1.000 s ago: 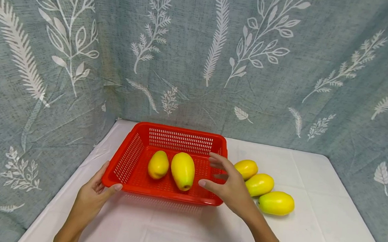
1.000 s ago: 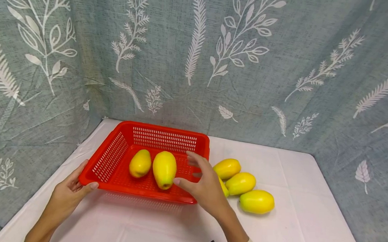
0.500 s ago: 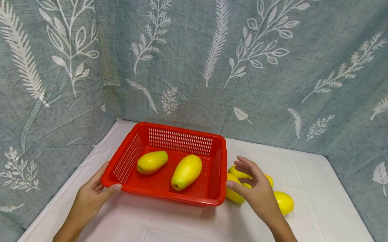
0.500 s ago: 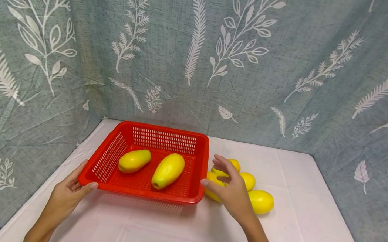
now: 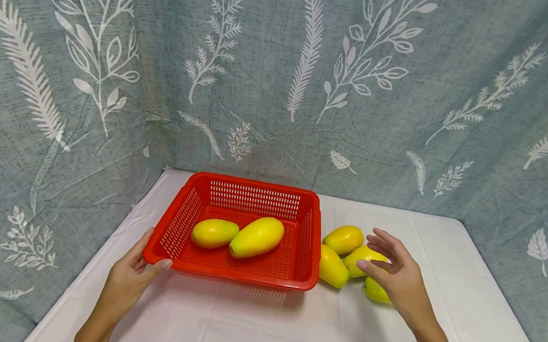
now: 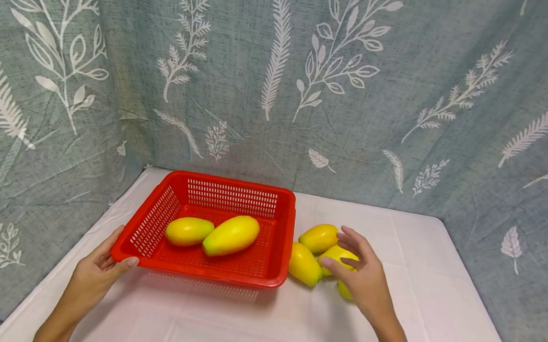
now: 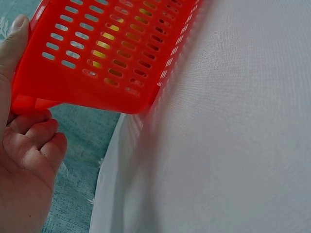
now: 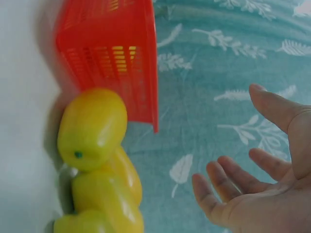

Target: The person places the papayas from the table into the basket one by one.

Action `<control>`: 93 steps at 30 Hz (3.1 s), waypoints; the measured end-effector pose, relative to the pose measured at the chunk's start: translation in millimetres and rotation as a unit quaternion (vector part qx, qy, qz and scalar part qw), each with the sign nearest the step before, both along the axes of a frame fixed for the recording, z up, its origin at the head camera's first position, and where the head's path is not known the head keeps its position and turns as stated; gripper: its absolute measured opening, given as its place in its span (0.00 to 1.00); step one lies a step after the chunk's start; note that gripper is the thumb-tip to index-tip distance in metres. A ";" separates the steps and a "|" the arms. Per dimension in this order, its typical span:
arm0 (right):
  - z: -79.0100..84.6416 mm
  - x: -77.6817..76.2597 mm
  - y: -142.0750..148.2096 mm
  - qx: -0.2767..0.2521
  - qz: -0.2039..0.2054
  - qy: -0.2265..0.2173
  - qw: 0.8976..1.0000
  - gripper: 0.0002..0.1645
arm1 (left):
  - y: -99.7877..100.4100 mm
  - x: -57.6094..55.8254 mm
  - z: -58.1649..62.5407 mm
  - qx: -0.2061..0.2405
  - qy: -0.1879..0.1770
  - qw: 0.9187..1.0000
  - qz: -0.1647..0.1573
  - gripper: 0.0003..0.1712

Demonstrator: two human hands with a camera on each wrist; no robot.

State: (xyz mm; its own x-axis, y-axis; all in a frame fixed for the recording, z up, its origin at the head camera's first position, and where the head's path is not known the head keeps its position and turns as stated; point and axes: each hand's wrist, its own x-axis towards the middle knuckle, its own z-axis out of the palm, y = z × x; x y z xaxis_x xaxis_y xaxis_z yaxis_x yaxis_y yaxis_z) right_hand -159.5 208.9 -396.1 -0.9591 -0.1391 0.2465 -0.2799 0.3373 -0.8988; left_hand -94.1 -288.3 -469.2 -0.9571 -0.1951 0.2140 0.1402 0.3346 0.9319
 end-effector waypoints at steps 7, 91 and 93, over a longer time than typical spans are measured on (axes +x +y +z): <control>-9.1 1.8 16.8 0.016 -0.010 0.007 1.000 0.41 | 0.0 -1.5 -1.7 0.012 0.008 1.000 -0.001 0.52; -69.2 -9.0 70.8 0.258 -0.030 -0.196 0.945 0.55 | -1.1 -1.2 -1.8 0.002 0.001 1.000 0.007 0.52; -70.0 -8.1 69.5 0.247 -0.025 -0.200 0.948 0.55 | -1.2 -0.9 -2.0 0.003 0.001 1.000 0.006 0.52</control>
